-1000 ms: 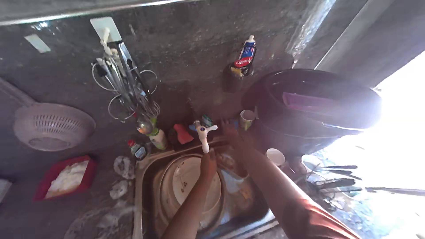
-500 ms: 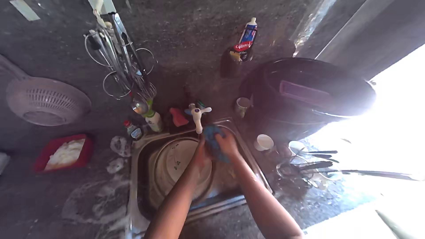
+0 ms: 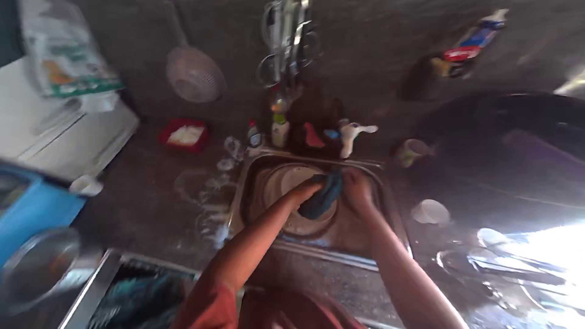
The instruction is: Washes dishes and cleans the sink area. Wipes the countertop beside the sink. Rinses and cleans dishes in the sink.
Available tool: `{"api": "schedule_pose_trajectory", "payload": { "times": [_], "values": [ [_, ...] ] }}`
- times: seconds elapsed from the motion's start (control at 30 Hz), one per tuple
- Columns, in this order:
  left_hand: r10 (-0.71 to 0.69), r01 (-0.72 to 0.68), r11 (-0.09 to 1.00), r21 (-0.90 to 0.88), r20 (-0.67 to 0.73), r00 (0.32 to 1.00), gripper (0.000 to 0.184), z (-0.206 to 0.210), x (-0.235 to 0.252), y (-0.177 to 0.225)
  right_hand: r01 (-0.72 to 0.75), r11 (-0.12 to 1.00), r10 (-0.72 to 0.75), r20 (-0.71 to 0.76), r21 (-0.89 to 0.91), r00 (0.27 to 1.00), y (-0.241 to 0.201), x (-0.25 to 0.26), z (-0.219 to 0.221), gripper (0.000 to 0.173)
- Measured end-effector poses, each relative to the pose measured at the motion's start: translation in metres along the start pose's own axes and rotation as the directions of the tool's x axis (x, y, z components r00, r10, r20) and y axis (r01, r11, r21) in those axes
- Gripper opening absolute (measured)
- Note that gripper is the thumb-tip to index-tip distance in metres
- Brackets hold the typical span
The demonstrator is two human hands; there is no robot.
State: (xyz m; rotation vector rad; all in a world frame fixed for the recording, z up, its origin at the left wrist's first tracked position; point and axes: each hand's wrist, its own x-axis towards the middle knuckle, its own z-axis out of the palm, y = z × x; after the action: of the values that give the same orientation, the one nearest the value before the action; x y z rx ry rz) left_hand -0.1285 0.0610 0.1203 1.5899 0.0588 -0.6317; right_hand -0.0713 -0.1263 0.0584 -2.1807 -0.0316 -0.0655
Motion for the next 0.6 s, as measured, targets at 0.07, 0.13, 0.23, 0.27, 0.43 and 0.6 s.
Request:
{"api": "schedule_pose_trajectory", "payload": {
  "times": [0.07,0.13,0.23,0.27,0.43,0.6],
  "values": [
    [-0.078,0.072,0.992,0.105,0.054,0.995,0.057,-0.002,-0.022,-0.037,0.025,1.000,-0.024,-0.122,0.008,0.992,-0.001,-0.034,-0.016,0.034],
    [-0.118,0.084,0.962,0.259,0.119,0.986,0.063,-0.002,-0.038,-0.074,0.083,0.996,-0.088,-0.232,-0.032,0.969,-0.002,-0.062,-0.035,0.035],
    [-0.180,0.063,0.890,0.451,0.222,0.958,0.060,0.000,-0.075,-0.096,0.100,0.978,-0.141,-0.226,-0.184,0.964,0.004,-0.098,-0.055,0.036],
    [-0.176,0.049,0.884,0.465,0.233,0.957,0.060,0.003,-0.087,-0.102,0.069,0.968,-0.119,-0.201,-0.241,0.972,0.006,-0.111,-0.058,0.037],
    [-0.232,0.150,0.799,0.582,0.067,0.970,0.069,0.034,-0.120,-0.158,-0.055,0.906,0.020,-0.087,-0.421,0.996,0.035,-0.152,-0.054,0.034],
    [-0.235,0.377,0.830,0.412,-0.355,0.905,0.075,0.011,-0.154,-0.235,0.044,0.907,0.137,0.393,-0.418,0.909,0.059,-0.206,0.030,0.066]
  ]
}}
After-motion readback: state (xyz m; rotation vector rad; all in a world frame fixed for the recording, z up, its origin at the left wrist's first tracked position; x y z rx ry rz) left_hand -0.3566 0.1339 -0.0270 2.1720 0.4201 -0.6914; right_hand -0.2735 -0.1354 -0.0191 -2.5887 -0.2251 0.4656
